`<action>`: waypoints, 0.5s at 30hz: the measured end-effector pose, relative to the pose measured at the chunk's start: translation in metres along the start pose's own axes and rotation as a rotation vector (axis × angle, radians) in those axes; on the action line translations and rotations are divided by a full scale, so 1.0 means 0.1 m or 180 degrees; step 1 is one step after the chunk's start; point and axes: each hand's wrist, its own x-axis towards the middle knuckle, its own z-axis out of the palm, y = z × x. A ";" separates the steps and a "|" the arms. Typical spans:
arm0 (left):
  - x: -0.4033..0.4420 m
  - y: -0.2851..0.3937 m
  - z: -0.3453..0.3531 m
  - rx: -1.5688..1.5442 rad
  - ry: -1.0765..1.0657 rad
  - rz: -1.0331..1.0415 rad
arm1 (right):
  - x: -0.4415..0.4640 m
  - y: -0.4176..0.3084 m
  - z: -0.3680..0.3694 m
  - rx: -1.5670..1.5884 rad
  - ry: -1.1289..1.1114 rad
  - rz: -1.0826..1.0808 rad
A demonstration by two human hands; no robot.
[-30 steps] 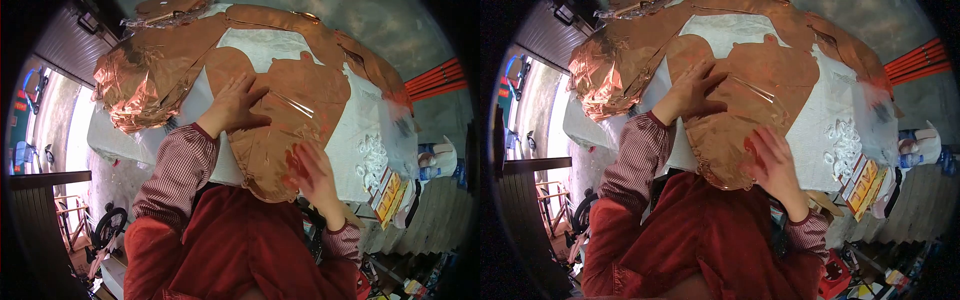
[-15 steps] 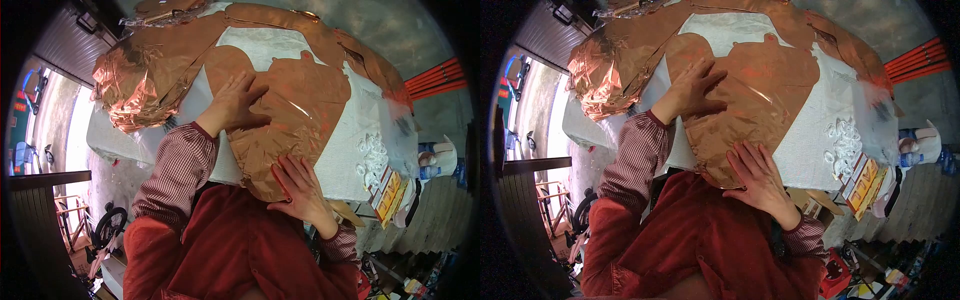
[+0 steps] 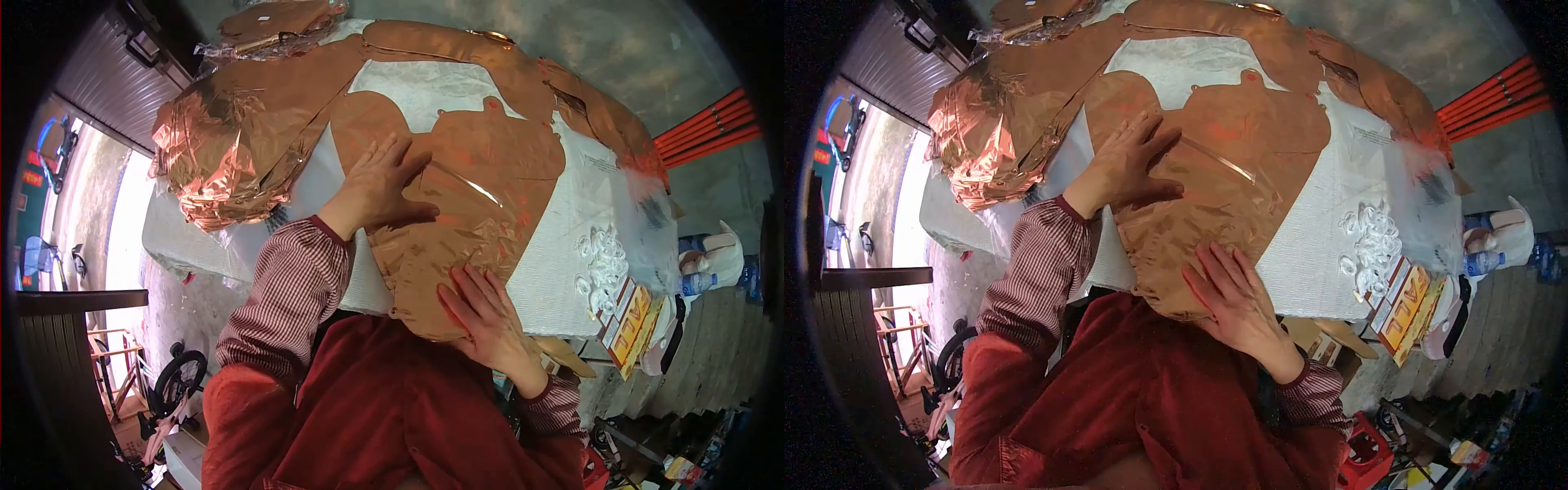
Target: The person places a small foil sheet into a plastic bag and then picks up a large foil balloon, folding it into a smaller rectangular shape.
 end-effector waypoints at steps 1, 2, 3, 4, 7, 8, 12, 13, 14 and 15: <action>0.00 0.00 0.00 0.0012 0.0049 0.0002 | 0.01 -0.02 -0.05 -0.0006 0.0009 0.0001; 0.00 0.00 -0.01 0.0014 0.0053 0.0013 | 0.01 -0.04 -0.12 0.0256 0.0048 0.0045; 0.01 0.00 -0.03 0.0061 -0.0160 -0.0075 | 0.02 -0.03 -0.17 0.0513 0.0088 0.0092; 0.02 0.00 -0.04 0.0105 -0.0369 -0.0164 | 0.02 0.04 -0.20 0.0497 0.0093 0.0099; 0.03 0.01 -0.03 0.0168 -0.0426 -0.0220 | 0.11 0.42 -0.24 0.0315 0.0894 0.0586; 0.03 0.02 -0.04 0.0161 -0.0429 -0.0186 | 0.23 0.60 -0.22 0.0052 0.1118 0.0592; 0.03 0.05 -0.06 0.0213 -0.0435 -0.0234 | 0.59 1.03 -0.22 -0.0574 0.1114 0.0820; 0.02 0.04 -0.07 0.0193 -0.0444 -0.0269 | 0.64 1.09 -0.21 -0.0687 0.1185 0.0786; 0.03 0.02 -0.07 0.0203 -0.0428 -0.0293 | 0.69 1.12 -0.19 -0.0800 0.1250 0.0754; 0.03 0.01 -0.06 0.0140 -0.0393 -0.0237 | 0.71 1.13 -0.18 -0.0798 0.1237 0.0727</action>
